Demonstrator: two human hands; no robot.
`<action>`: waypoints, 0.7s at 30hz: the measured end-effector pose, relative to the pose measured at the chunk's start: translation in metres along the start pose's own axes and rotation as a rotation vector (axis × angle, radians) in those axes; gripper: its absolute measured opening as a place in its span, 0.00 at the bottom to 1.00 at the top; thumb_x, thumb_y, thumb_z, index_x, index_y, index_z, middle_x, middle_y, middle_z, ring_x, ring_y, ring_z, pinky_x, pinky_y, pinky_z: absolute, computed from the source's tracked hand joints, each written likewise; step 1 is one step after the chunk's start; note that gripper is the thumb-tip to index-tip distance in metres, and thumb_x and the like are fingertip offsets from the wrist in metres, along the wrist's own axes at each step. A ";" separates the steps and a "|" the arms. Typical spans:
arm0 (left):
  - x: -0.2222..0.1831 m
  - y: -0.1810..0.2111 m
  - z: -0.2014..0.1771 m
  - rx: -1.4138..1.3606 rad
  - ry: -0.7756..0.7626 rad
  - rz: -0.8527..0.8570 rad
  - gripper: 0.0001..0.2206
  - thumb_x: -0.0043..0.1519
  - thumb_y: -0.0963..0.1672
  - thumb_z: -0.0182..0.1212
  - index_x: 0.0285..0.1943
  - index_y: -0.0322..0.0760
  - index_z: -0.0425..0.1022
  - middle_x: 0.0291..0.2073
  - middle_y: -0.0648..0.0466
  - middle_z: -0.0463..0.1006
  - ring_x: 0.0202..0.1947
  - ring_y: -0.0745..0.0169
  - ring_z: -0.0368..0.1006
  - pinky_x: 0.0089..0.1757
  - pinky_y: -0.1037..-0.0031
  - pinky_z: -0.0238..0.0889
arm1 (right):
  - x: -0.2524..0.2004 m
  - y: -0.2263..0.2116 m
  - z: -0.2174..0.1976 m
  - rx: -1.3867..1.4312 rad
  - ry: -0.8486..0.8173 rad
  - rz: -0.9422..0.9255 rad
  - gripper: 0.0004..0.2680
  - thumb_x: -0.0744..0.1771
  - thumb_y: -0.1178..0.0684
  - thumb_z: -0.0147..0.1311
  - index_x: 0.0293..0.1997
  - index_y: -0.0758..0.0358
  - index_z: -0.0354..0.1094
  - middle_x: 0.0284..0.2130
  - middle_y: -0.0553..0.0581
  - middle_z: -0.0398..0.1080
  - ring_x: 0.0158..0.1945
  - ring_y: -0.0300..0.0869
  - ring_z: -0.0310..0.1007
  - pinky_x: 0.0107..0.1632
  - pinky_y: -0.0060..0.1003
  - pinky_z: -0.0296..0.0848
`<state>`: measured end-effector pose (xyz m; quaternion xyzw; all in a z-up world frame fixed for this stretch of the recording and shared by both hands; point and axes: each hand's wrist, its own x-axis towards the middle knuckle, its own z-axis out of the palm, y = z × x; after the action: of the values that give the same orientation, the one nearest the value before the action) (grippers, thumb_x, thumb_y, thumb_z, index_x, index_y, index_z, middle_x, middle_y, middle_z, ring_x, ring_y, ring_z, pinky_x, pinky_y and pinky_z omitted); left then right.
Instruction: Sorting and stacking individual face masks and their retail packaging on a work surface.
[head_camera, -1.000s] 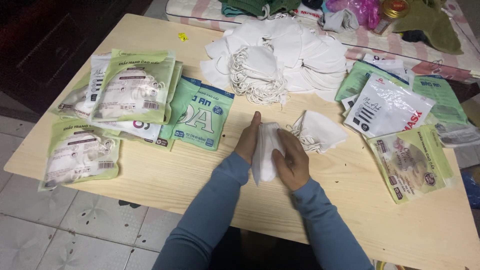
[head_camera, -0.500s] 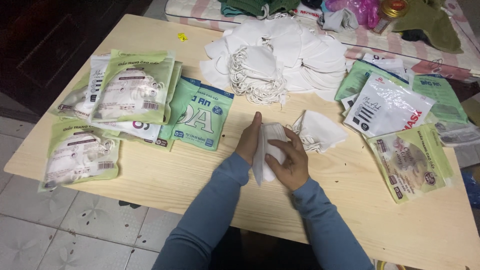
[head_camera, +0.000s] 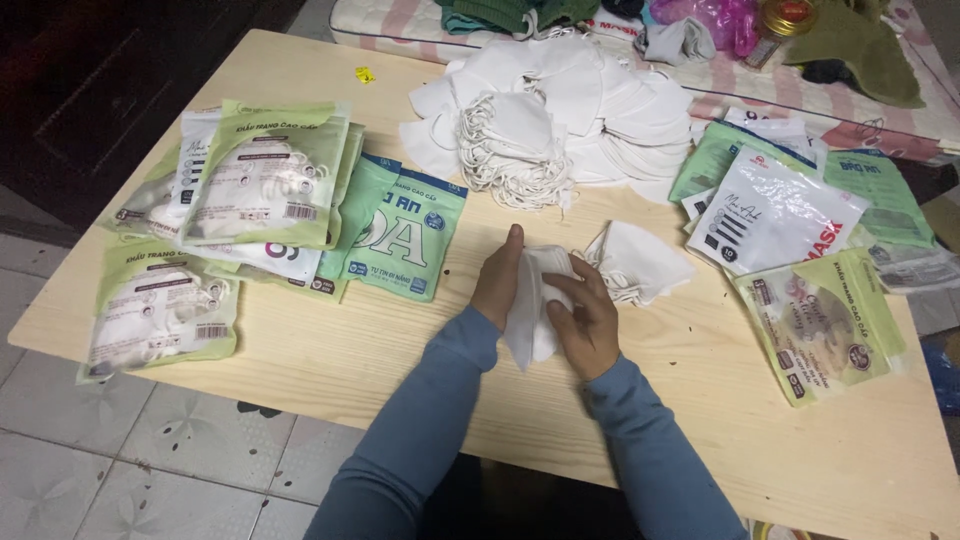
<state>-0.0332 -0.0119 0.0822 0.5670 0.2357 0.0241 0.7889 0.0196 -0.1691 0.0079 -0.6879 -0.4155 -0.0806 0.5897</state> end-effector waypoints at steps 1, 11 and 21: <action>-0.002 0.002 0.002 0.000 0.000 0.000 0.44 0.64 0.65 0.40 0.75 0.28 0.55 0.69 0.34 0.61 0.70 0.39 0.57 0.63 0.53 0.54 | 0.000 0.000 0.001 0.000 0.000 0.000 0.10 0.69 0.52 0.54 0.55 0.59 0.75 0.62 0.66 0.62 0.66 0.60 0.65 0.64 0.58 0.63; -0.001 0.003 -0.002 0.154 0.059 0.021 0.43 0.65 0.65 0.35 0.74 0.28 0.58 0.70 0.35 0.61 0.72 0.38 0.54 0.66 0.53 0.51 | -0.002 0.010 0.004 0.109 0.038 0.047 0.14 0.69 0.62 0.52 0.62 0.66 0.65 0.61 0.70 0.63 0.58 0.65 0.71 0.51 0.55 0.77; -0.002 0.003 0.000 0.247 0.141 0.010 0.46 0.63 0.67 0.35 0.75 0.26 0.54 0.71 0.33 0.59 0.73 0.40 0.53 0.67 0.54 0.51 | 0.003 0.003 0.001 0.024 0.016 0.011 0.12 0.68 0.60 0.52 0.58 0.64 0.73 0.53 0.61 0.72 0.70 0.59 0.60 0.66 0.57 0.63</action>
<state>-0.0346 -0.0110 0.0858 0.6580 0.2890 0.0386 0.6943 0.0233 -0.1665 0.0070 -0.6825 -0.4079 -0.0776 0.6015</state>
